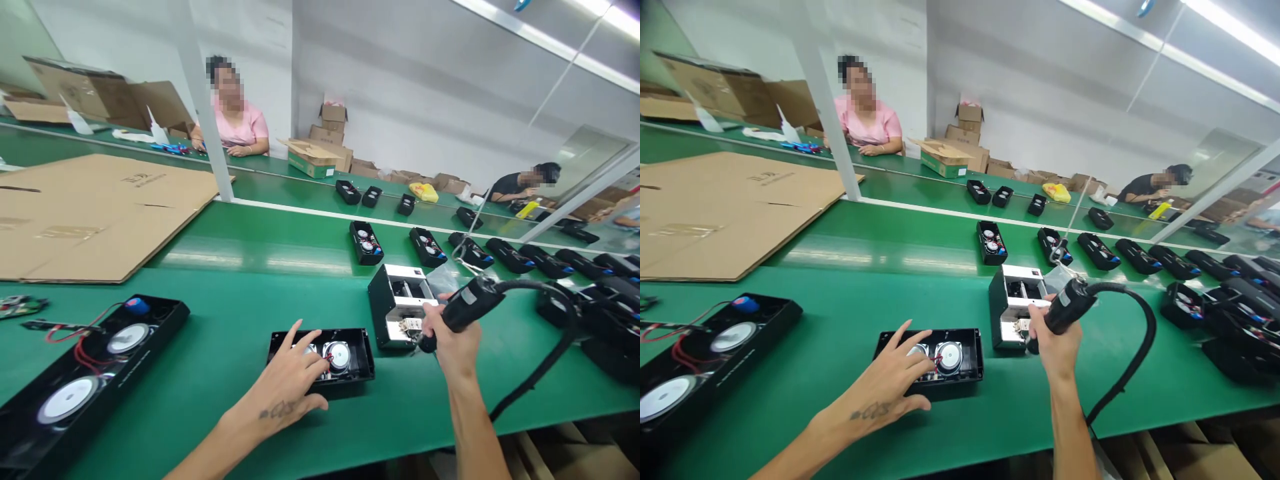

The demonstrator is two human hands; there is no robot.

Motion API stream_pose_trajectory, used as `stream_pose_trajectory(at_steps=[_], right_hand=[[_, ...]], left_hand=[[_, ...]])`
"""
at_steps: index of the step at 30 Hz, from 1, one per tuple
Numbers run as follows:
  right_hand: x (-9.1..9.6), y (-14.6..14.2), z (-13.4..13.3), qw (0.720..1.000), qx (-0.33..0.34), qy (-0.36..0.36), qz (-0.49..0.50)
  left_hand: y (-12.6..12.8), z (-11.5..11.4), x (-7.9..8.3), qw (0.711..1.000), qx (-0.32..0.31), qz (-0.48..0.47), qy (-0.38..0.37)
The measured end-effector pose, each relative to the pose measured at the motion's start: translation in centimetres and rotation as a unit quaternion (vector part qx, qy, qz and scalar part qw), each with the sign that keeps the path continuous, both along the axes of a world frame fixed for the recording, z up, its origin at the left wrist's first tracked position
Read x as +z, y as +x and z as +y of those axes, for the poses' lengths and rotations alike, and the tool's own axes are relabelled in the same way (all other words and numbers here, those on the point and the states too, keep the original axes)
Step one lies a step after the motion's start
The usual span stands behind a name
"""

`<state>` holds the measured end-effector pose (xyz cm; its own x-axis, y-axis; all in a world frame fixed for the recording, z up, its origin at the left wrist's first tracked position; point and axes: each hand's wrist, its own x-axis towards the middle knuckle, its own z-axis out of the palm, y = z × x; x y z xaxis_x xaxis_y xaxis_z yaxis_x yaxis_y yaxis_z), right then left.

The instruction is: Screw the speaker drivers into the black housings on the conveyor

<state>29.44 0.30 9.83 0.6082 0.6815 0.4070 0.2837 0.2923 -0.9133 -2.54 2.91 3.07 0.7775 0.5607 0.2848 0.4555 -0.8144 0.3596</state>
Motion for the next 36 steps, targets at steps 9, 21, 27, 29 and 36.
stream_pose_trajectory(at_steps=[9,21,27,29,36], right_hand=[[0.0,-9.2,-3.8,0.960,0.172,0.095,0.199],[-2.0,-11.9,-2.5,0.960,0.211,0.069,0.173],[-3.1,-12.3,-3.0,0.964,0.221,0.051,0.141],[-3.0,-12.3,-3.1,0.963,0.227,0.052,0.136],[-1.4,-12.0,-3.1,0.959,0.224,0.083,0.155]], left_hand=[[0.9,0.1,-2.2,0.996,-0.012,0.031,0.084],[0.9,-0.1,-2.4,0.997,-0.008,0.041,0.067],[0.8,-0.1,-2.3,0.998,-0.008,0.035,0.057],[0.8,-0.1,-2.3,0.998,-0.007,0.032,0.055],[0.8,-0.4,-1.8,0.999,0.016,-0.007,0.026]])
